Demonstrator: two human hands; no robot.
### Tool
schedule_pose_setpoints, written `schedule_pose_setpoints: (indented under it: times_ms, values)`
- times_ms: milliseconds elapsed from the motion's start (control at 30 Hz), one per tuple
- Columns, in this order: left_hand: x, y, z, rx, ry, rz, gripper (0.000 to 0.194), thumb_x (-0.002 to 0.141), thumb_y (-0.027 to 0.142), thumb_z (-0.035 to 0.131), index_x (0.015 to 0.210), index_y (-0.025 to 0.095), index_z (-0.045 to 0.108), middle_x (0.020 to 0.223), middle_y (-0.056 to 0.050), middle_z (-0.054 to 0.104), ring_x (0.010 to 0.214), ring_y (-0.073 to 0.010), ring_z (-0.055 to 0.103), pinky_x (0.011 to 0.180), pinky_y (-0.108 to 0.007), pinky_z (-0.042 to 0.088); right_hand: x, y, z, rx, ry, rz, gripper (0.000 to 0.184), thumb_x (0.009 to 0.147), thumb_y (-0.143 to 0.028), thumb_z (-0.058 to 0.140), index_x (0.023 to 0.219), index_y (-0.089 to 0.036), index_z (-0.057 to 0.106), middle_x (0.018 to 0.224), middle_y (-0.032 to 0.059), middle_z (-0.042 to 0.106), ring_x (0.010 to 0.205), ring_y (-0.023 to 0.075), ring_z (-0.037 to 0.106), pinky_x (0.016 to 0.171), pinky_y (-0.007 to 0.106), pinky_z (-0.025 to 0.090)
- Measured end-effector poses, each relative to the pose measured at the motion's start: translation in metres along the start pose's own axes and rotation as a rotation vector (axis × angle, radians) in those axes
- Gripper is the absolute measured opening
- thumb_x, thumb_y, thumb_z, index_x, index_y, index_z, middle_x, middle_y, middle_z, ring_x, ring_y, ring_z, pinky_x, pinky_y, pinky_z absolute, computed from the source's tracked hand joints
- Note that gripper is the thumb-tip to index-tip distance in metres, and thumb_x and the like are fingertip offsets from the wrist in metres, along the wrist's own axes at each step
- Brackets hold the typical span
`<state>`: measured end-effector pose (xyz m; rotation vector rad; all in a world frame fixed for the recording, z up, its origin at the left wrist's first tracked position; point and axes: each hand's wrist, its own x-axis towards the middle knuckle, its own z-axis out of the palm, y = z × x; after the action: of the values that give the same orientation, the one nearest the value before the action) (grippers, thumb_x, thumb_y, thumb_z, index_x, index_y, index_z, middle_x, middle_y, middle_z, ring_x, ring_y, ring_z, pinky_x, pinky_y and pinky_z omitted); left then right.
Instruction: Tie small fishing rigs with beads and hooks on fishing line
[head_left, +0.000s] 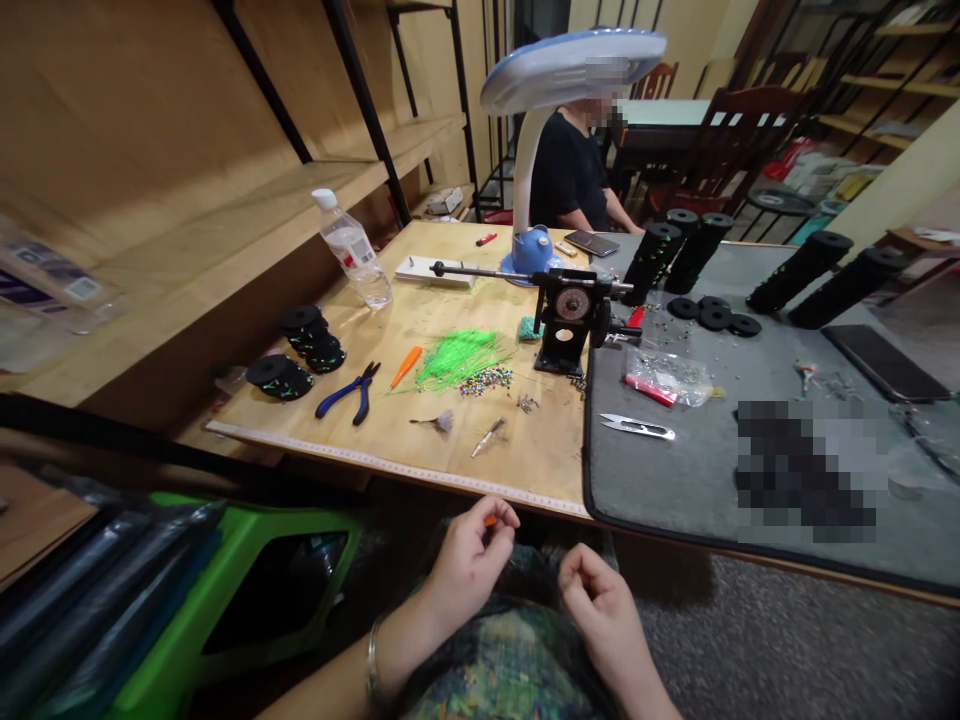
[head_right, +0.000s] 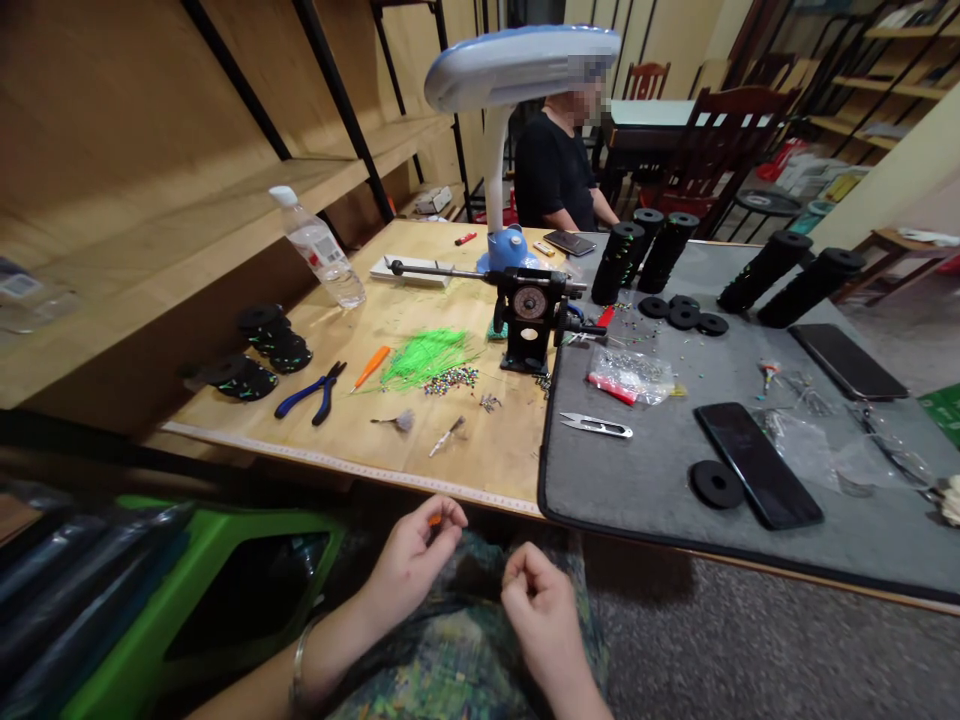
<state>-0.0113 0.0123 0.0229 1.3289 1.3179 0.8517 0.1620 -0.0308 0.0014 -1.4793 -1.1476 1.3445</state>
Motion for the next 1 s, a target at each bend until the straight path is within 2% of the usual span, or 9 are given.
schedule_pose_setpoints:
  times_ms: [167,300,400,467,667,767,867,933,1000]
  values:
    - [0.003,-0.003,-0.01,-0.104,-0.048,-0.029,0.015,0.08,0.02,0.049,0.084,0.016,0.063,0.071,0.001,0.056,0.057,-0.0106,0.042,0.056,-0.022,0.033,-0.004,0.0,-0.008,0.06,0.01,0.029,0.02,0.073,-0.033,0.06,0.062,-0.02,0.049,0.056,-0.0059,0.039,0.053,0.0113,0.032,0.05,0.022,0.027]
    - [0.0,0.004,-0.007,-0.227,-0.219,-0.123,0.02,0.079,0.025,0.053,0.093,0.014,0.062,0.079,-0.002,0.061,0.051,-0.0078,0.037,0.05,-0.021,0.029,-0.004,-0.001,-0.008,0.127,-0.029,0.067,0.022,0.076,-0.035,0.061,0.064,-0.02,0.05,0.055,-0.0073,0.035,0.05,0.0101,0.028,0.046,0.021,0.023]
    - [-0.002,0.01,-0.002,-0.287,-0.348,-0.191,0.026,0.083,0.036,0.054,0.095,0.013,0.061,0.069,0.0,0.059,0.049,-0.0074,0.036,0.049,-0.021,0.028,-0.002,-0.003,-0.007,0.122,-0.048,0.063,0.022,0.077,-0.035,0.06,0.064,-0.02,0.05,0.055,-0.0072,0.036,0.05,0.0101,0.028,0.045,0.021,0.022]
    - [-0.002,0.014,0.001,-0.263,-0.372,-0.185,0.029,0.083,0.039,0.057,0.094,0.013,0.062,0.062,0.003,0.052,0.052,-0.0087,0.041,0.052,-0.021,0.032,-0.001,-0.004,-0.006,0.11,-0.058,0.057,0.023,0.077,-0.035,0.06,0.064,-0.019,0.05,0.055,-0.0071,0.036,0.051,0.0101,0.029,0.046,0.021,0.023]
    - [0.005,0.02,0.007,-0.141,-0.302,-0.105,0.018,0.078,0.03,0.063,0.072,0.013,0.061,0.063,0.002,0.052,0.06,-0.0109,0.045,0.058,-0.022,0.037,0.0,-0.009,-0.005,0.06,-0.065,0.022,0.026,0.078,-0.038,0.063,0.063,-0.018,0.053,0.055,-0.0059,0.043,0.051,0.0108,0.038,0.05,0.022,0.031]
    - [0.007,0.024,0.007,-0.07,-0.237,-0.033,0.018,0.08,0.027,0.06,0.068,0.013,0.059,0.063,0.001,0.055,0.063,-0.0124,0.048,0.063,-0.023,0.039,0.001,-0.012,-0.013,0.004,-0.112,-0.003,0.024,0.082,-0.039,0.061,0.072,-0.017,0.062,0.059,-0.0009,0.058,0.056,0.0152,0.053,0.055,0.024,0.042]
    - [0.007,0.026,0.005,0.006,-0.175,0.013,0.02,0.081,0.028,0.058,0.067,0.014,0.059,0.062,0.001,0.055,0.062,-0.0127,0.048,0.061,-0.024,0.038,0.002,-0.019,-0.026,-0.101,-0.04,-0.072,0.027,0.084,-0.038,0.061,0.1,-0.018,0.069,0.088,0.0096,0.074,0.083,0.0247,0.067,0.075,0.032,0.051]
    - [0.005,0.027,0.005,0.056,-0.167,0.036,0.021,0.082,0.028,0.057,0.067,0.014,0.058,0.06,0.001,0.053,0.059,-0.0122,0.046,0.058,-0.023,0.036,0.002,-0.026,-0.031,-0.129,0.03,-0.123,0.035,0.084,-0.036,0.062,0.114,-0.019,0.065,0.108,0.0133,0.072,0.1,0.0281,0.066,0.084,0.036,0.051]
    - [0.003,0.028,0.005,0.092,-0.172,0.065,0.021,0.083,0.027,0.056,0.067,0.014,0.059,0.06,0.001,0.054,0.058,-0.0118,0.046,0.057,-0.023,0.036,0.002,-0.033,-0.029,-0.111,0.019,-0.154,0.039,0.085,-0.035,0.061,0.121,-0.021,0.061,0.118,0.0145,0.068,0.107,0.0286,0.063,0.086,0.037,0.051]
